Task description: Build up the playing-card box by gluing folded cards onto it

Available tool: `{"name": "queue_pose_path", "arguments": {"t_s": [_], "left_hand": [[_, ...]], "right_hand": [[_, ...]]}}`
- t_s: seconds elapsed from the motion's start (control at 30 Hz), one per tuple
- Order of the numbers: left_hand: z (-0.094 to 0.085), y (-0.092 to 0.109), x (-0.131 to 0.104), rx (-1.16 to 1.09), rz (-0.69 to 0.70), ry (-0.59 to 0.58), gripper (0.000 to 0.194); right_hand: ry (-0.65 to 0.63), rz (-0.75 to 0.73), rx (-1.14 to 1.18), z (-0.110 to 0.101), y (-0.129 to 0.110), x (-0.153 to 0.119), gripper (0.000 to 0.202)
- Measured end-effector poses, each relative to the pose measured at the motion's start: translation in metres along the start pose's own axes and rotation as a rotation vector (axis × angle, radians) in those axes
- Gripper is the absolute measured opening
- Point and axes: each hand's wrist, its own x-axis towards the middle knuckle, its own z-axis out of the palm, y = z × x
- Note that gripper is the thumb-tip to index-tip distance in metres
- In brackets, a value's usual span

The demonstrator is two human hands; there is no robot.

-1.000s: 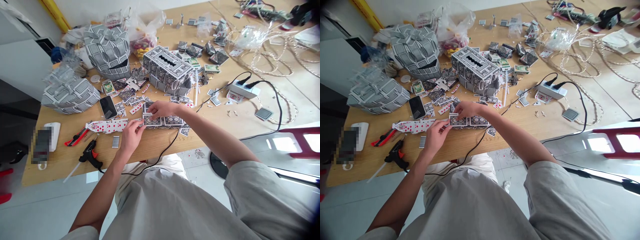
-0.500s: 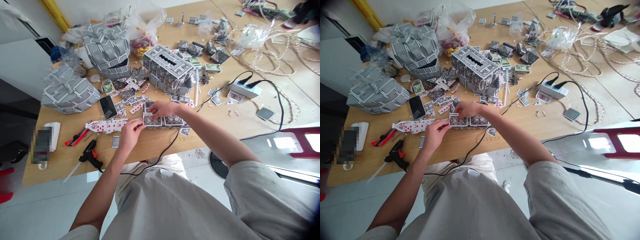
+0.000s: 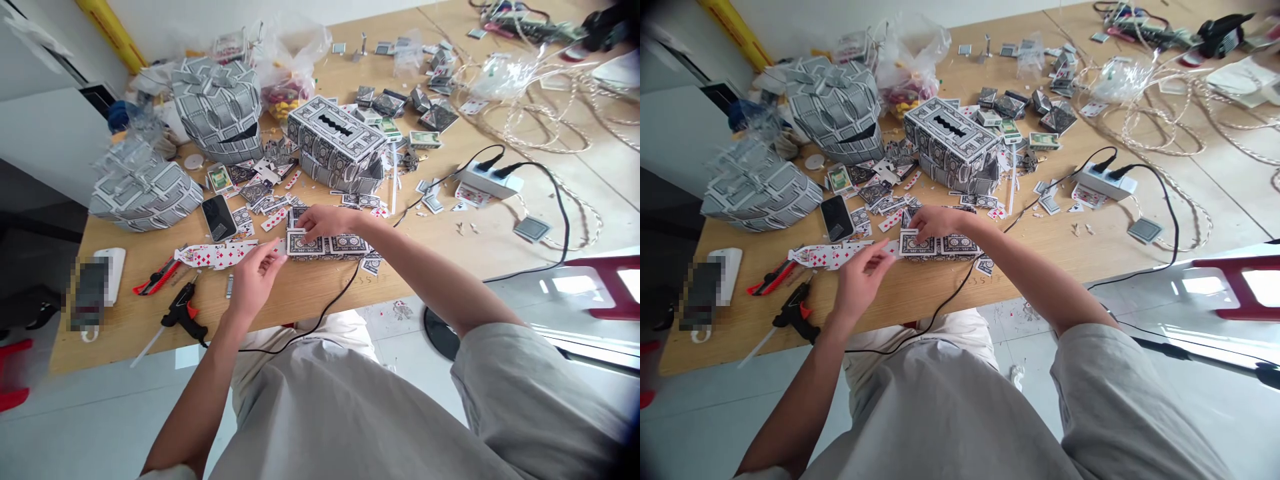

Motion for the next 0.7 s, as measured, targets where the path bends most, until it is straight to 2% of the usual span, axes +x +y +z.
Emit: {"name": "queue_pose_path", "arguments": {"t_s": [0.07,0.13,0.23,0.33,0.43,0.57,0.7], "left_hand": [[-0.020,0.005,-0.023,0.051,-0.062,0.080,0.032],[-0.042,0.003,-0.051,0.141,-0.193,0.155,0.030],[-0.072,-0.011,-0.091,0.412,-0.413,0.240,0.044],[-0.092,-0.031,-0.115,0.636,-0.604,0.290,0.053],[-0.101,-0.044,-0.125,0.673,-0.738,0.294,0.056],[-0.104,-0.053,-0.134,0.653,-0.787,0.287,0.062],[-0.109,-0.059,-0.134,0.553,-0.859,0.349,0.053]], "right_hand": [[0.004,0.003,-0.007,0.000,0.002,0.000,0.021],[0.007,0.006,-0.019,-0.001,0.003,0.000,0.023],[0.001,0.020,-0.027,-0.001,0.004,0.000,0.025],[0.006,0.025,-0.029,0.000,0.002,-0.002,0.025],[0.003,0.030,0.008,0.001,-0.001,-0.004,0.025],[-0.008,0.055,0.053,0.002,-0.003,-0.005,0.023],[-0.029,0.054,0.090,0.003,-0.002,-0.005,0.024]]}}
